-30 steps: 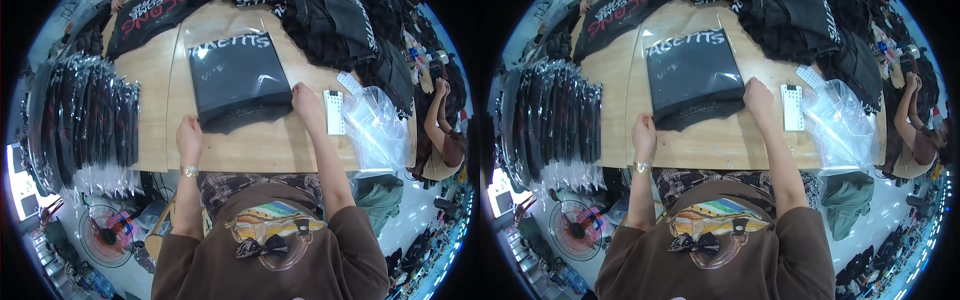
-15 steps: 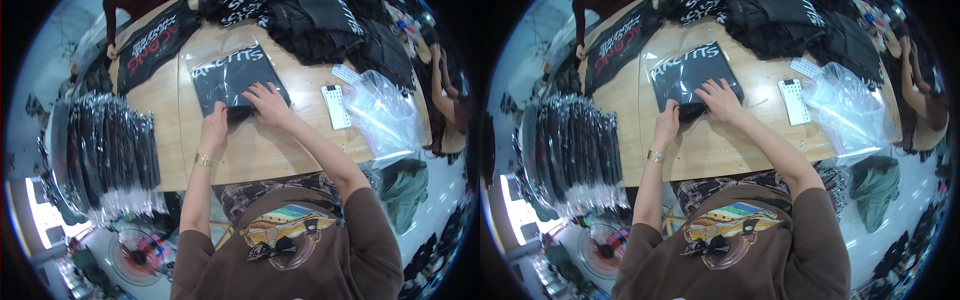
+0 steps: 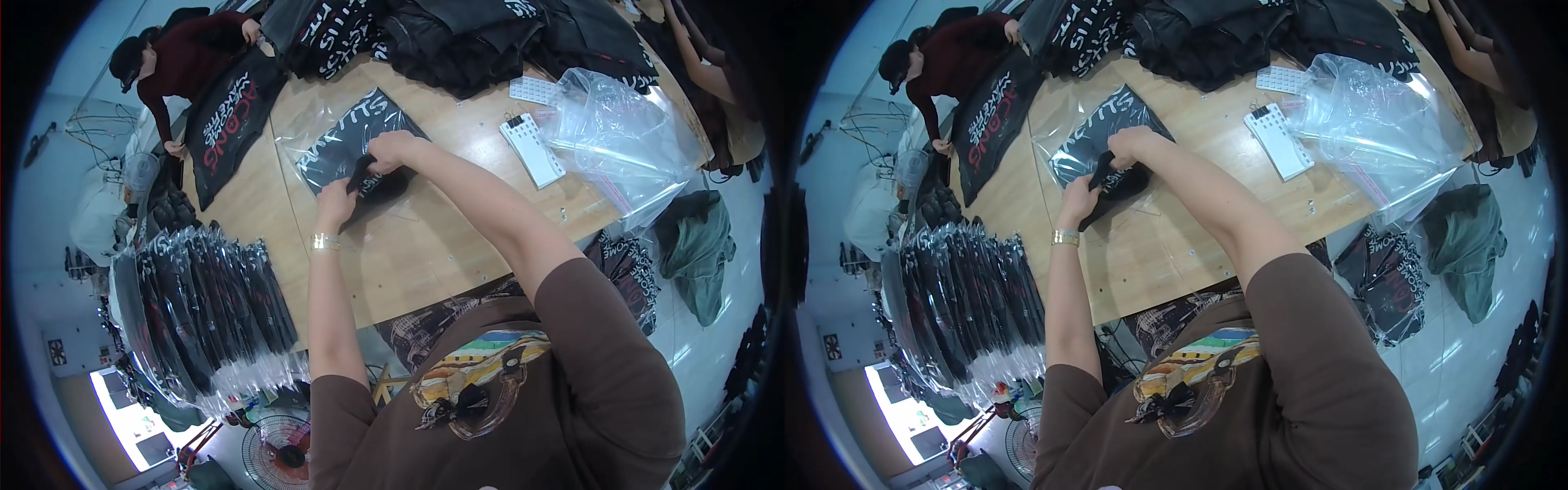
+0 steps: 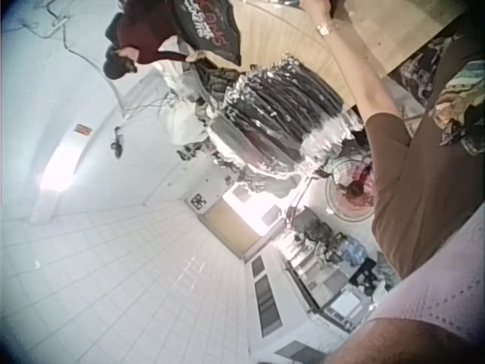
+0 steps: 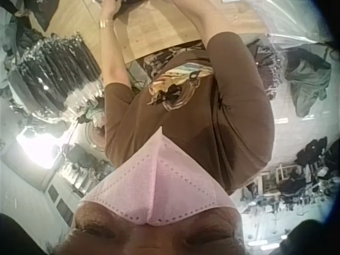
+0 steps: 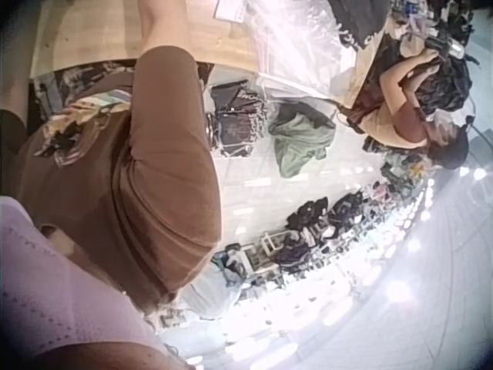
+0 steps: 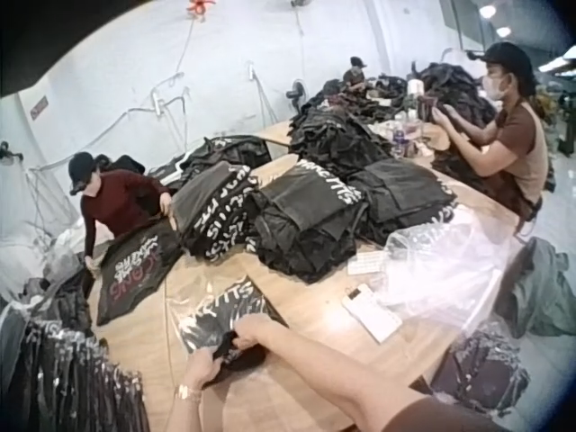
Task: Packaging folded black shirts into plastic bags at a garment factory.
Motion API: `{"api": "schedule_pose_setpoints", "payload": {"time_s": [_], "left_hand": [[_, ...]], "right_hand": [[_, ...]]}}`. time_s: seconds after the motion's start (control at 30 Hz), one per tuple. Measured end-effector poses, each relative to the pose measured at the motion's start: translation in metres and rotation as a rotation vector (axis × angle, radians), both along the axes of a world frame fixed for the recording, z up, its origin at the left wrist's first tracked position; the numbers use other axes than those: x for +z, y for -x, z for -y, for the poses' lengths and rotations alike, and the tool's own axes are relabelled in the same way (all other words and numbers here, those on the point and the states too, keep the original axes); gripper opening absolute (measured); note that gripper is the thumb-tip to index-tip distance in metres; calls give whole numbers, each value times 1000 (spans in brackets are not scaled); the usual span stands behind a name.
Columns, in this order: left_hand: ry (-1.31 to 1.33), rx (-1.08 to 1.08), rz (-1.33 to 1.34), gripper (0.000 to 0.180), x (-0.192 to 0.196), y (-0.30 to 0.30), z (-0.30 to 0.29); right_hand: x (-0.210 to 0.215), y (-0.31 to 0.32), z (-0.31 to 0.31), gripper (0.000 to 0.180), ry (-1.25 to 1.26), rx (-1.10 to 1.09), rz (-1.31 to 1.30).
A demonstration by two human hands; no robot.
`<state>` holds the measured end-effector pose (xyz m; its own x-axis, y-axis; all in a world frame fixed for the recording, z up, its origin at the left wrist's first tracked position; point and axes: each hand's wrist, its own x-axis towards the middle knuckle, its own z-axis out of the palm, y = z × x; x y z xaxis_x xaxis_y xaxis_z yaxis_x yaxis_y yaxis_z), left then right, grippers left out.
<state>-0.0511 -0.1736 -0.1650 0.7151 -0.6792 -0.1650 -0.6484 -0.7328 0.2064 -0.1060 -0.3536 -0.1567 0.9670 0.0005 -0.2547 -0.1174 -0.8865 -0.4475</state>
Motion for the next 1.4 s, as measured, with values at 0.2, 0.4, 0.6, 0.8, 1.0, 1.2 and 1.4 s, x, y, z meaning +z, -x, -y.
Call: {"api": "schedule_pose_setpoints", "payload": {"time_s": [0.2,0.4,0.6,0.8,1.0,1.2,1.4], "left_hand": [[-28,36,-239,26,-7,-32,-1],[14,66,-312,28,-14,-39,-4],[39,70,-302,30,-1,-26,3],[308,-22,-209,41,24,52,-41],[602,615,-101,21,-33,80,-108],[800,851,-601,18,-54,80,-103],[838,926,-712,16,-50,88,-109]], "right_hand": [[-9,1,-8,30,105,6,145],[-3,-9,-15,22,196,-33,136],[-11,-12,-10,21,240,21,201],[-24,86,2,41,61,235,336],[-45,150,57,25,-316,-534,606],[-48,111,61,14,-739,-773,65],[-61,124,62,11,-787,-852,14]]}}
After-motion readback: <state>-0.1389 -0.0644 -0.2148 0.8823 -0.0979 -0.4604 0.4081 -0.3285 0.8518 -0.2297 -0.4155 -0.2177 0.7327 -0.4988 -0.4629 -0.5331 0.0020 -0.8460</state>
